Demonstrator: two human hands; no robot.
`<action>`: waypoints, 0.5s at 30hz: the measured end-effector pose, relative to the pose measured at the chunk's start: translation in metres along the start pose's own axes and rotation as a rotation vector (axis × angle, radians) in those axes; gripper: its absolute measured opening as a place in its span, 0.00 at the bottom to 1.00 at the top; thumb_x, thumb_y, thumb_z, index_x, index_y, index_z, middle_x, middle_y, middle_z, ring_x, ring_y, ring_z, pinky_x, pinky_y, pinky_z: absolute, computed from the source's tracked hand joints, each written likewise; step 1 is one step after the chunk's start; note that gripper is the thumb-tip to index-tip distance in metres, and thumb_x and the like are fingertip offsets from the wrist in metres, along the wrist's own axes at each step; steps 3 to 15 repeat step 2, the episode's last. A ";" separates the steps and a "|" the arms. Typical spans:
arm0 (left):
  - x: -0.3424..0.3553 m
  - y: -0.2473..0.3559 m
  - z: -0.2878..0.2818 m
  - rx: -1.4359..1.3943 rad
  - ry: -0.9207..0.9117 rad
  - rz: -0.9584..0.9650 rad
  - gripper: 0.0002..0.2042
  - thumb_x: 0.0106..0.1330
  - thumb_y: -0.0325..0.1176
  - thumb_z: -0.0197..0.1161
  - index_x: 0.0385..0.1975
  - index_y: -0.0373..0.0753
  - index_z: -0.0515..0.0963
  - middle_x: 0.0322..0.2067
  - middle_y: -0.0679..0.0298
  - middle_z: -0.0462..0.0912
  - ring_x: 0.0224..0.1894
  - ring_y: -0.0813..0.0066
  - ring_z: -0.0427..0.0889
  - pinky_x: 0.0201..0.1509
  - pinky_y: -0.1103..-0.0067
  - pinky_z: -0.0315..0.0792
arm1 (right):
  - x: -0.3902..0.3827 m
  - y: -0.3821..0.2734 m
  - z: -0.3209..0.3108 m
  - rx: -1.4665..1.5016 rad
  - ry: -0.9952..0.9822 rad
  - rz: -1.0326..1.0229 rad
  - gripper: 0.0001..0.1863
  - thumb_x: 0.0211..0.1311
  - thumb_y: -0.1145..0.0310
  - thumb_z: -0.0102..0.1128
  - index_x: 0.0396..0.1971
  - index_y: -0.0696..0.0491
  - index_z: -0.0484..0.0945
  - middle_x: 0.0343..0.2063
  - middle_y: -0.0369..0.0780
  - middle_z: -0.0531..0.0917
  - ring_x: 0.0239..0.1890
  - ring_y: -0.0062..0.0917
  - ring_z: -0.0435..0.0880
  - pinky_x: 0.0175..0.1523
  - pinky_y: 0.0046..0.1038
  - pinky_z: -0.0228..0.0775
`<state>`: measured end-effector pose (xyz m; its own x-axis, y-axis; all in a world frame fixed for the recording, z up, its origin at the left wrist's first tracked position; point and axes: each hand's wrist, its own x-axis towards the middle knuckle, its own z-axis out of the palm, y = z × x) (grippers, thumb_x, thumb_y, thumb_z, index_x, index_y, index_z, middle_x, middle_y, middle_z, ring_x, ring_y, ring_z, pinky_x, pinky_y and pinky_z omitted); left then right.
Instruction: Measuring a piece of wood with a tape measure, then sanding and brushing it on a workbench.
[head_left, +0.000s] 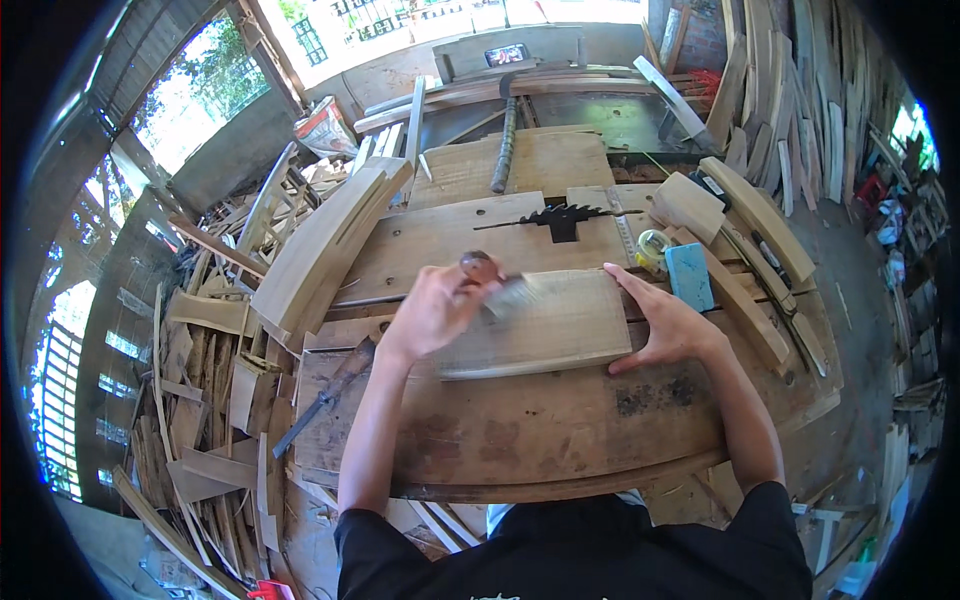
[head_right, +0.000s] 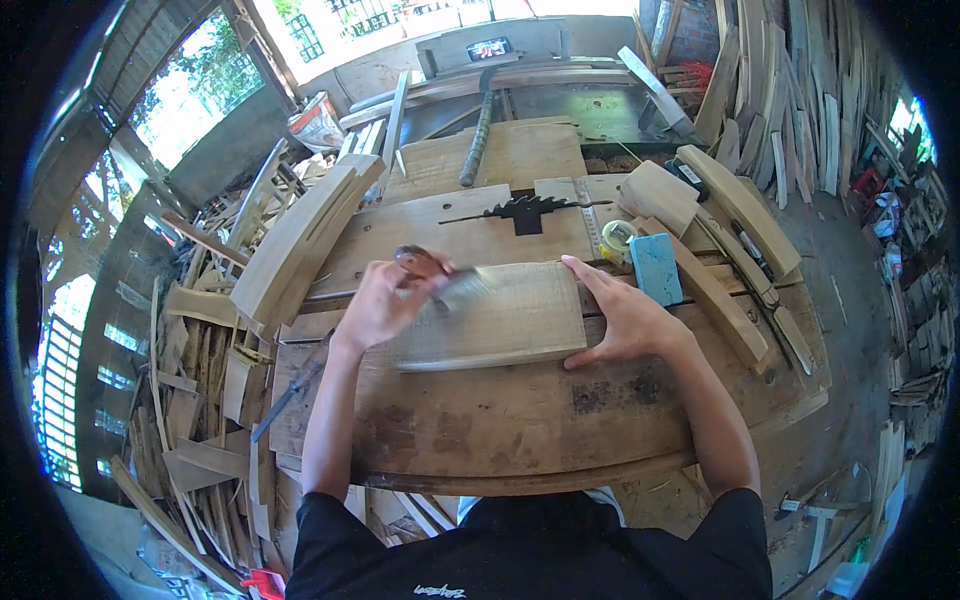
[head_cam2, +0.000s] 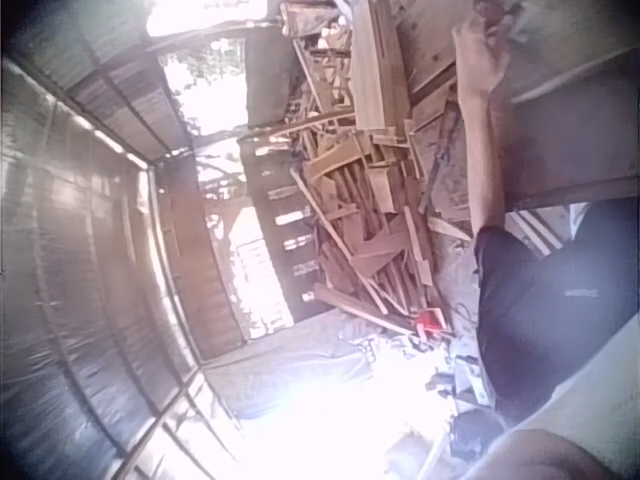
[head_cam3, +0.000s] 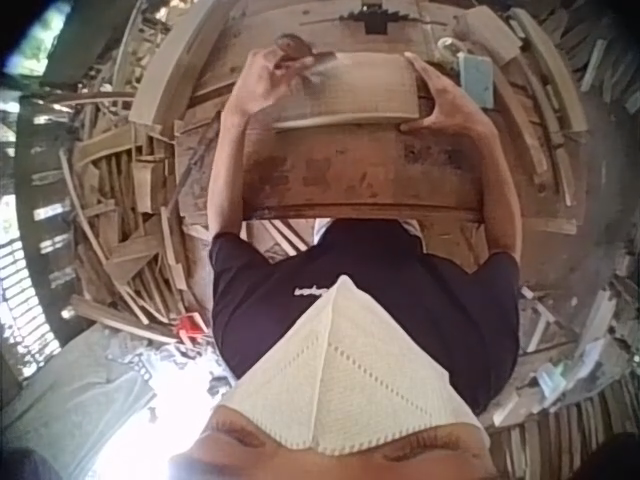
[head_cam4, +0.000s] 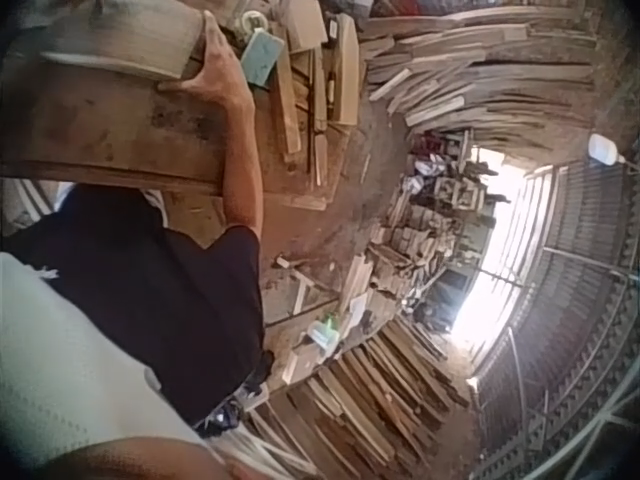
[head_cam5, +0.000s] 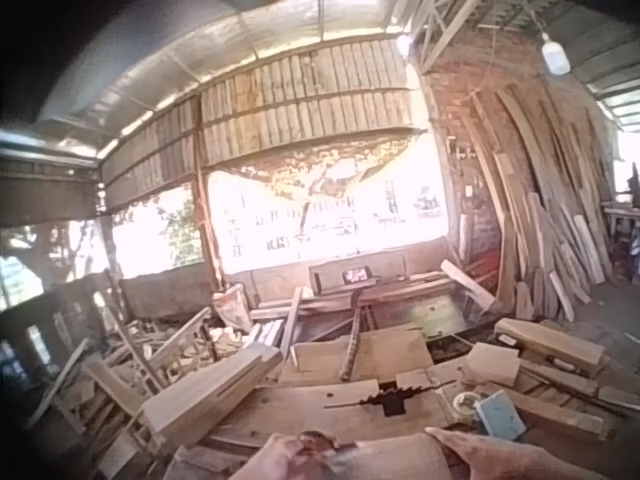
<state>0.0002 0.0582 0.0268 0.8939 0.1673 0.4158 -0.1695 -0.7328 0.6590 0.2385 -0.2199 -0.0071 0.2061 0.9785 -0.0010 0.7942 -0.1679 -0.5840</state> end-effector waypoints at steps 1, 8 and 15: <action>-0.008 -0.020 0.000 0.064 0.105 -0.033 0.08 0.70 0.23 0.69 0.47 0.35 0.83 0.50 0.55 0.91 0.45 0.52 0.93 0.55 0.65 0.87 | 0.001 -0.002 0.000 0.001 0.001 -0.010 0.77 0.38 0.42 0.89 0.83 0.53 0.46 0.77 0.55 0.62 0.79 0.48 0.63 0.83 0.41 0.55; -0.008 -0.018 0.001 0.101 0.122 -0.050 0.10 0.72 0.20 0.65 0.50 0.36 0.83 0.49 0.55 0.92 0.50 0.50 0.92 0.56 0.63 0.86 | -0.001 -0.002 -0.001 -0.002 -0.008 0.015 0.76 0.39 0.42 0.89 0.83 0.53 0.46 0.77 0.54 0.62 0.79 0.48 0.63 0.83 0.41 0.54; -0.008 -0.018 0.001 0.101 0.122 -0.050 0.10 0.72 0.20 0.65 0.50 0.36 0.83 0.49 0.55 0.92 0.50 0.50 0.92 0.56 0.63 0.86 | -0.001 -0.002 -0.001 -0.002 -0.008 0.015 0.76 0.39 0.42 0.89 0.83 0.53 0.46 0.77 0.54 0.62 0.79 0.48 0.63 0.83 0.41 0.54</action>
